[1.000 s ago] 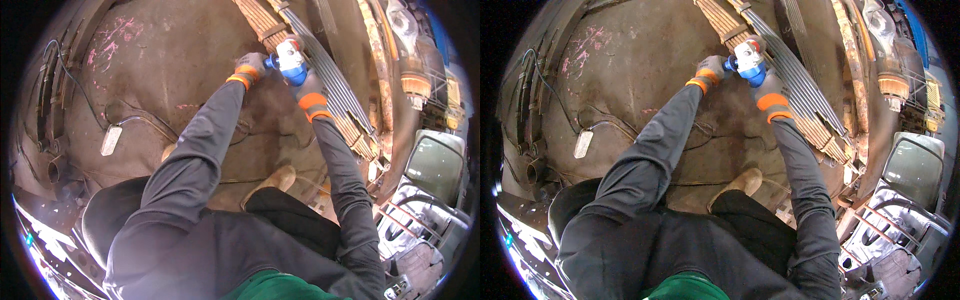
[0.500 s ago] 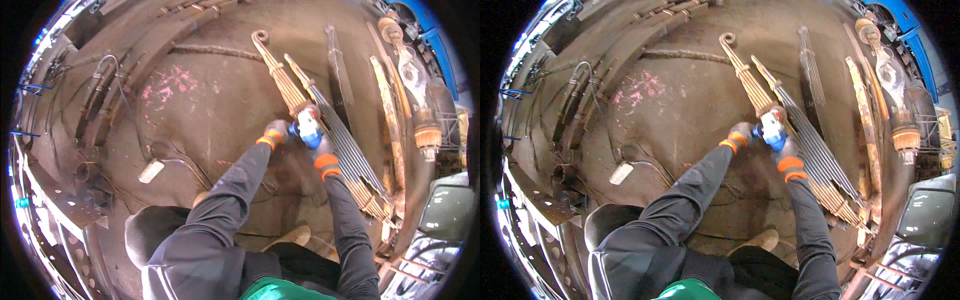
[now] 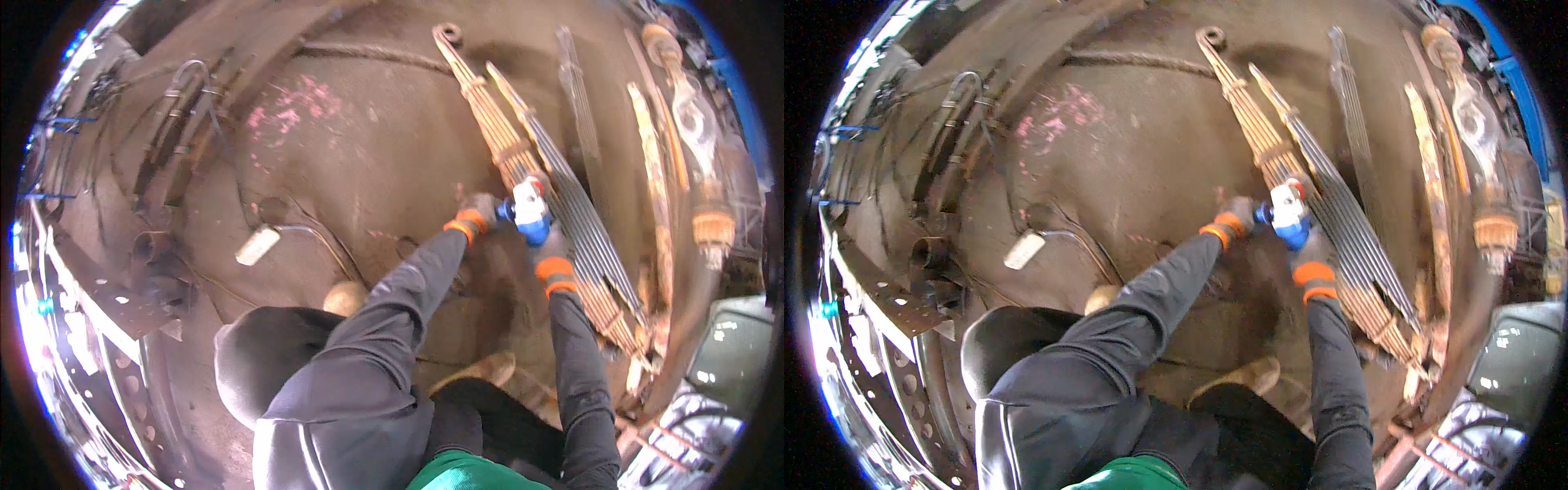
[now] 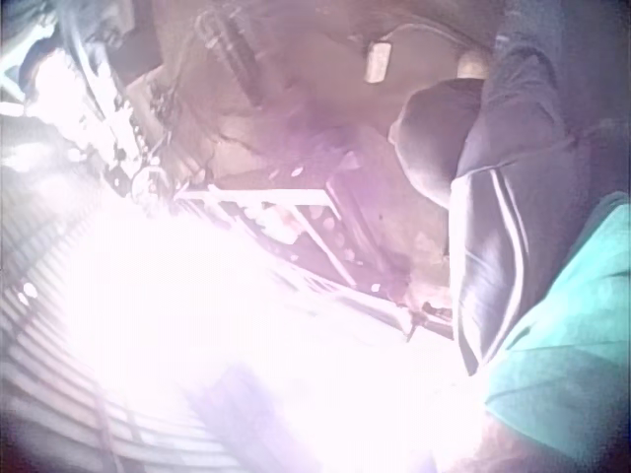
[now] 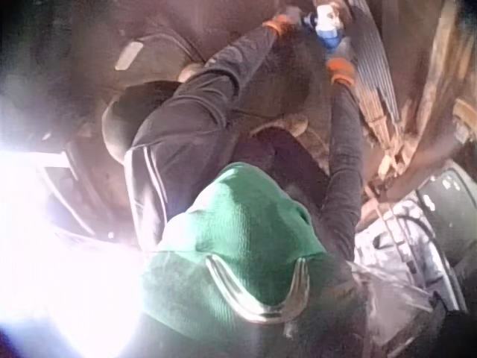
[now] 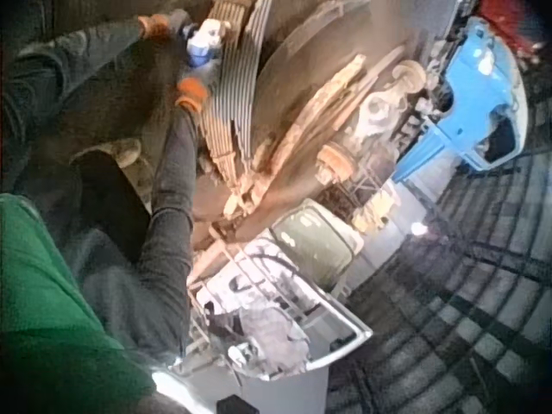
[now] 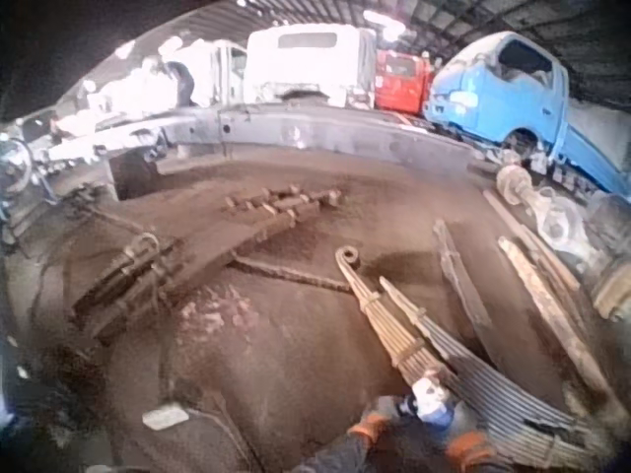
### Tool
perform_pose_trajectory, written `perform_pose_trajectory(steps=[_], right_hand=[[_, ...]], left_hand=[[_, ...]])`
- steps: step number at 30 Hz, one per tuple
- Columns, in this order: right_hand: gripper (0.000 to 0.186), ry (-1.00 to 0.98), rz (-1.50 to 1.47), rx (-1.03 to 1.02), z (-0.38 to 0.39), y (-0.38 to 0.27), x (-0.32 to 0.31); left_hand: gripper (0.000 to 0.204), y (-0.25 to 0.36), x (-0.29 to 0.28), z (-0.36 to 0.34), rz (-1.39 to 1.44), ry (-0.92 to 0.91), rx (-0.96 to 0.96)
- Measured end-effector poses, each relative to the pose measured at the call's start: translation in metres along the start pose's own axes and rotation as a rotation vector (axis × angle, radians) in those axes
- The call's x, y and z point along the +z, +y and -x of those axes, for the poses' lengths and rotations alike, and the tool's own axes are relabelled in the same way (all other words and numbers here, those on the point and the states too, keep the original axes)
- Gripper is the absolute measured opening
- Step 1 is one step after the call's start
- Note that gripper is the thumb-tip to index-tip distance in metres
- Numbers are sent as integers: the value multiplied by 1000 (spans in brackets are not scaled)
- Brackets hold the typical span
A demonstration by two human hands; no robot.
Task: The person uses an angle grinder to remove rust from a bundle of metal rods. The person holds the bundle with one hand and operates the grinder with the other, moving along the length of the rods to clean their surfaces.
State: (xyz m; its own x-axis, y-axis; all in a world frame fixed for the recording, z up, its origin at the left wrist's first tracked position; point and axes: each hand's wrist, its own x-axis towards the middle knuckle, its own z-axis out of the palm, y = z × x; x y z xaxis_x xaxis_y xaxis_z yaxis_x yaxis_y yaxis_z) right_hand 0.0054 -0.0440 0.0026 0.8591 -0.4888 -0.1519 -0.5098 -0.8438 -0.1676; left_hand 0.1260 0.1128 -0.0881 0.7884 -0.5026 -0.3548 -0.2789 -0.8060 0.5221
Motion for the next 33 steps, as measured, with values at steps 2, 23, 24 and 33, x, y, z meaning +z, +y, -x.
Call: perform_pose_trajectory(steps=[2, 23, 24, 33], right_hand=[[67, 20, -84, -55, 18, 5, -6], [60, 1, -27, 60, 6, -53, -14], [58, 26, -73, 17, 2, -58, -13], [62, 15, -121, 60, -4, -70, -2]], left_hand=[[32, -1, 8, 5, 247, -52, 132], [30, -25, -26, -11, 333, -20, 130], [30, -29, -32, -12, 327, -22, 132], [31, -40, -51, -13, 314, -67, 115]])
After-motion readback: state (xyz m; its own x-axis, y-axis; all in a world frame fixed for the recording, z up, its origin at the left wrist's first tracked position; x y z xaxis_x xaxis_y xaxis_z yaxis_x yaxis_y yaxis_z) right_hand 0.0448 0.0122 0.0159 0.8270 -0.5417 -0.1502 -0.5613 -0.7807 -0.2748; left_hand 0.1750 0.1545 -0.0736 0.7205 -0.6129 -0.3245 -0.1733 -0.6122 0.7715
